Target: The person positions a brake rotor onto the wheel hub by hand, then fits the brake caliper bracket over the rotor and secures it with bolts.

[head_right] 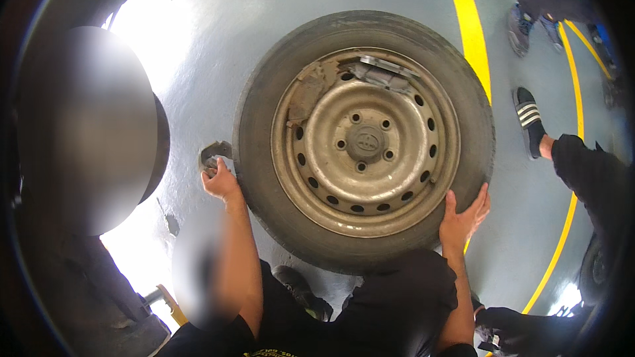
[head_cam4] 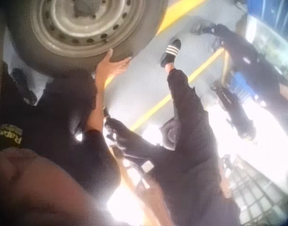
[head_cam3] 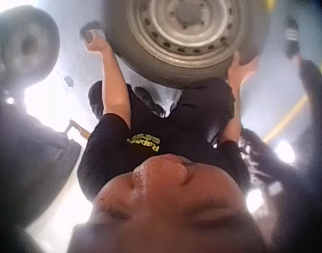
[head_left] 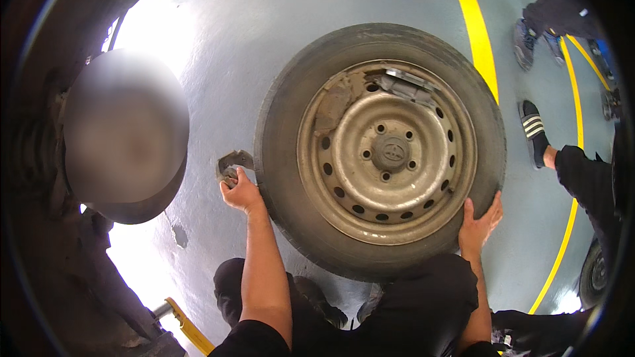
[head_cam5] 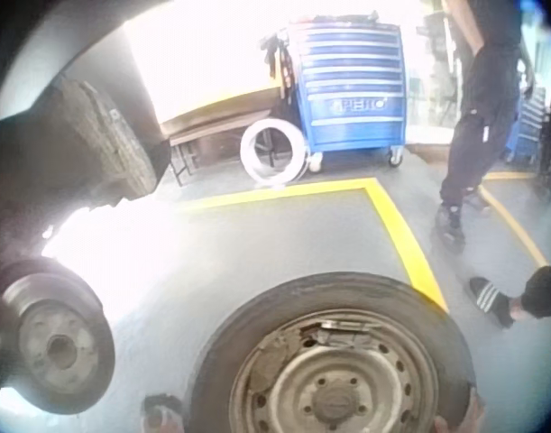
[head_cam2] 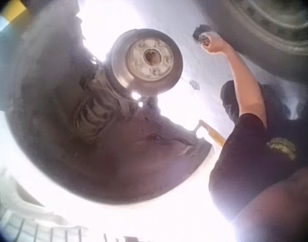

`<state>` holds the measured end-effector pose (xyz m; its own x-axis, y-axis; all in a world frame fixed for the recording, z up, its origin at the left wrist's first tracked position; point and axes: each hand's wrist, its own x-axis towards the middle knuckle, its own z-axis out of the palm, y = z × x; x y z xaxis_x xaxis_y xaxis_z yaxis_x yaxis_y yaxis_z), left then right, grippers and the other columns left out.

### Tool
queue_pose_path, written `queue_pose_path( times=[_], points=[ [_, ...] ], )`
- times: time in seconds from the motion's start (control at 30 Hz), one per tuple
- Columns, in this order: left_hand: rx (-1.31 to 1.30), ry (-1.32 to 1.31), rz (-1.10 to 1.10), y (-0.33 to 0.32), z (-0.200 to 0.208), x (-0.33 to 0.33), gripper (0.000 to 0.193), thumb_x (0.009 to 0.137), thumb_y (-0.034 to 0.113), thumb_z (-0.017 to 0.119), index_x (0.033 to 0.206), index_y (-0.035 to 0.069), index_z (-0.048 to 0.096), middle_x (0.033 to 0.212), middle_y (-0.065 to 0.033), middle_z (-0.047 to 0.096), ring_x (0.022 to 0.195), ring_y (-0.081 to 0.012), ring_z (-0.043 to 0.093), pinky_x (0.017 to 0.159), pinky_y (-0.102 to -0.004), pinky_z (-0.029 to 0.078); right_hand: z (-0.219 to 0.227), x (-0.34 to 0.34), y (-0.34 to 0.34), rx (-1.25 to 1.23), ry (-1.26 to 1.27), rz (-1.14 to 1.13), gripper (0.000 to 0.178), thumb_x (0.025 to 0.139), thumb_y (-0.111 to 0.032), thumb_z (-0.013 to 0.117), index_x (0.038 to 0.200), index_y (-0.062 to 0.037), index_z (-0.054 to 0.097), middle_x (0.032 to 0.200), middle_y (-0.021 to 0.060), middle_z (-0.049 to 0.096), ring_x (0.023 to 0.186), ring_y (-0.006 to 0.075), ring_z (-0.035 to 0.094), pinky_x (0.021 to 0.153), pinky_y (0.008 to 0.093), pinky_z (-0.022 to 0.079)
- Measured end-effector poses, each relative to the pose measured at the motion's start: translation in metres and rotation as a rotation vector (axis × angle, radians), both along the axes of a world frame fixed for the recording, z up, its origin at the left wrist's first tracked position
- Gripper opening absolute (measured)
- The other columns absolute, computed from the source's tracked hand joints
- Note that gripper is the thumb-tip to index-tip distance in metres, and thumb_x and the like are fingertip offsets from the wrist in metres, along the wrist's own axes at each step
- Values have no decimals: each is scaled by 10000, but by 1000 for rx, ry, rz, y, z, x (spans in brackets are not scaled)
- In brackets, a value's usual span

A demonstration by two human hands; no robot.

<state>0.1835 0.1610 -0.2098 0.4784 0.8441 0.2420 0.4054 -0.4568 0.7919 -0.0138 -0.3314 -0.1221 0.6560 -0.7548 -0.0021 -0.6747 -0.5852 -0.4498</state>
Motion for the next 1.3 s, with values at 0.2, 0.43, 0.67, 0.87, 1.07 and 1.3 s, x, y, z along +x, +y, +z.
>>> queue_pose_path(
  times=[0.2,0.43,0.67,0.87,1.07,1.3],
  points=[
    [-62,-29,-104,-11,1,-2,368,773,167,833,689,35,500,642,-30,547,571,-169,493,539,-374,424,-24,-4,-24,-150,-113,158,823,928,-406,702,1561,-80,289,1552,242,304,1436,407,285,1173,511,264],
    [-174,75,-214,-50,19,-35,287,784,146,788,741,25,531,694,-74,583,622,-210,529,601,-406,451,-34,29,-89,-192,-15,192,818,930,-431,680,1562,-85,293,1544,240,343,1432,407,310,1179,503,260],
    [-443,115,-221,38,58,-61,205,812,90,756,769,41,562,743,-60,620,621,-157,561,556,-345,463,-14,104,-37,-483,151,226,776,944,-559,565,1551,-145,315,1557,220,347,1429,400,345,1133,569,310],
    [-573,49,-218,97,171,-65,257,828,36,765,808,65,511,751,-26,585,638,-124,583,560,-287,513,-21,100,-29,-190,447,-406,807,938,-676,454,1562,-193,286,1543,199,374,1376,417,419,1049,660,362],
    [-270,205,-316,139,254,-96,345,818,30,779,747,65,443,705,-3,506,609,-103,541,551,-290,486,-22,99,-34,-181,468,-390,800,941,-674,450,1558,-192,287,1485,205,410,1327,396,470,1009,642,401],
    [-238,387,-357,149,372,-108,363,798,-8,740,718,86,399,684,-7,498,593,-104,528,536,-290,508,-8,110,-30,-128,523,-398,801,942,-648,479,1571,-204,256,1475,184,409,1336,376,454,1022,602,399]
  ],
)
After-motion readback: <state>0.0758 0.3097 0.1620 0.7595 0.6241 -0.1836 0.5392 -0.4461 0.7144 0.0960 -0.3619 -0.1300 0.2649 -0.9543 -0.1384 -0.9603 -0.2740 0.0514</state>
